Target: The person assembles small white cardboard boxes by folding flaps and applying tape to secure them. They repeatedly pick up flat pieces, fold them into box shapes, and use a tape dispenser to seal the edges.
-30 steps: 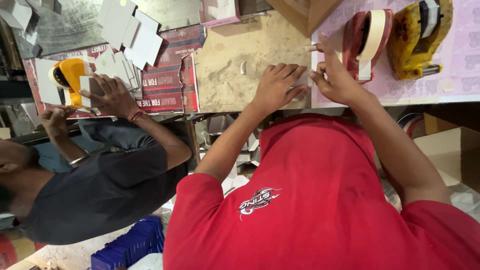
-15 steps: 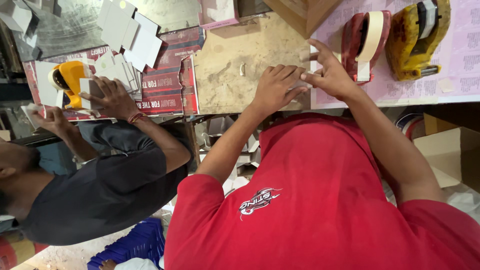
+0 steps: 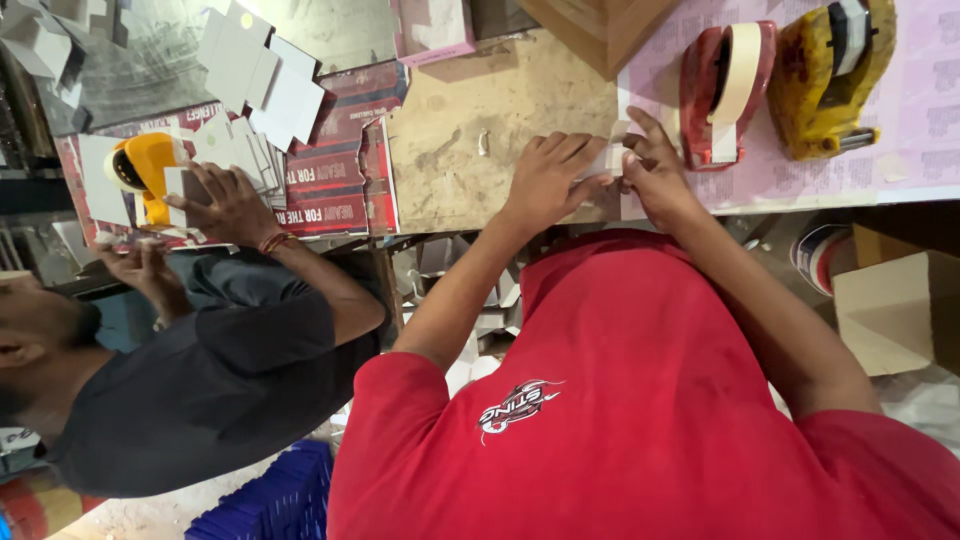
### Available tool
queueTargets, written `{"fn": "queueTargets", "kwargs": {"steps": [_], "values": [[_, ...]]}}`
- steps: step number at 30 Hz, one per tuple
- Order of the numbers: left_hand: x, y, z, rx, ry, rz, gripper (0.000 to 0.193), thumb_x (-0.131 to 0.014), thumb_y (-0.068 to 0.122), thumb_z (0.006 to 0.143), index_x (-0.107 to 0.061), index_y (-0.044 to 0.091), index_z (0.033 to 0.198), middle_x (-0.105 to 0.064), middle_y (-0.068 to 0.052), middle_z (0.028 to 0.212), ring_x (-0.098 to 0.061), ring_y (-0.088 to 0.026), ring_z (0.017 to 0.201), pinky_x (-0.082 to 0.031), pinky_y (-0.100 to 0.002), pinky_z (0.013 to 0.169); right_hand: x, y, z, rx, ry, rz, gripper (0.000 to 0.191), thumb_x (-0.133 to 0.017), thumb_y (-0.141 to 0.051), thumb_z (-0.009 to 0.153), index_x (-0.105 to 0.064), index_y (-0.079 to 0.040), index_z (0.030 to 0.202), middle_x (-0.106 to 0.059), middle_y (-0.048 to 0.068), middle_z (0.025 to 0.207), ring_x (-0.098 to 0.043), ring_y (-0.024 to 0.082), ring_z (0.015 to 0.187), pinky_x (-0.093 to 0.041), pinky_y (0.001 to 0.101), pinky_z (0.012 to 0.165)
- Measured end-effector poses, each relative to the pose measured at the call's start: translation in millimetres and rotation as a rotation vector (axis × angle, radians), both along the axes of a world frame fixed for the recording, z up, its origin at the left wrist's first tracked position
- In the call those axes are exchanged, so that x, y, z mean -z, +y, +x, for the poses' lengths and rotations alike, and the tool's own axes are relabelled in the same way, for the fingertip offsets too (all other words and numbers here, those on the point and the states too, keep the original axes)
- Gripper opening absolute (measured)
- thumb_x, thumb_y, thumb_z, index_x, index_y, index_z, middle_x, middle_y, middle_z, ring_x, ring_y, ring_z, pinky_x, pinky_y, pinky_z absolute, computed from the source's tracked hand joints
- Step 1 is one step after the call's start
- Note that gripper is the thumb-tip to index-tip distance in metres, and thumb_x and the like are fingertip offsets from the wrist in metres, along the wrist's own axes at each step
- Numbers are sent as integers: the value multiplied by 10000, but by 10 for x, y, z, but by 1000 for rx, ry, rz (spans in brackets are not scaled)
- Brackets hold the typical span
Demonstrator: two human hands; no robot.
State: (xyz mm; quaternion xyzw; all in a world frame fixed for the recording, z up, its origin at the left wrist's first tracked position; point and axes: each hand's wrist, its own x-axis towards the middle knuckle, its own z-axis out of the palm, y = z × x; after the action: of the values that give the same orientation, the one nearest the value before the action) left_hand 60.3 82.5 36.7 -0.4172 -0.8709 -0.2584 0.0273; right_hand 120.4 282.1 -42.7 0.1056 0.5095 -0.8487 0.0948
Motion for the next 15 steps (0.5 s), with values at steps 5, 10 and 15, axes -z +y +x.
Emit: {"fn": "queueTargets", "kwargs": {"steps": [5,10,15], "values": [[-22,-21,4,5,-6,32,464,-730,409,936,-642,112,1282,-667,-31,1160,-617,-242,1021,-431,-405,838,30,-6,47,0,46,44,684,-577,14,1028,-296,-151,1629,-518,99,1393,-546,104,833,-490,234,691],[10,-4,33,-62,26,83,478,-747,398,922,-642,91,1273,-678,-50,1163,-624,-251,1005,-438,-405,855,-75,5,192,95,-92,398,522,-646,-79,1008,-417,-89,1477,-610,70,1284,-635,127,860,-497,244,646],[39,-21,161,-180,198,170,508,-789,380,935,-633,44,1283,-668,-96,1227,-618,-269,1047,-455,-437,945,-303,15,175,57,-333,315,324,-581,-278,1125,-629,15,1257,-661,111,1094,-660,163,889,-492,268,668]]}}
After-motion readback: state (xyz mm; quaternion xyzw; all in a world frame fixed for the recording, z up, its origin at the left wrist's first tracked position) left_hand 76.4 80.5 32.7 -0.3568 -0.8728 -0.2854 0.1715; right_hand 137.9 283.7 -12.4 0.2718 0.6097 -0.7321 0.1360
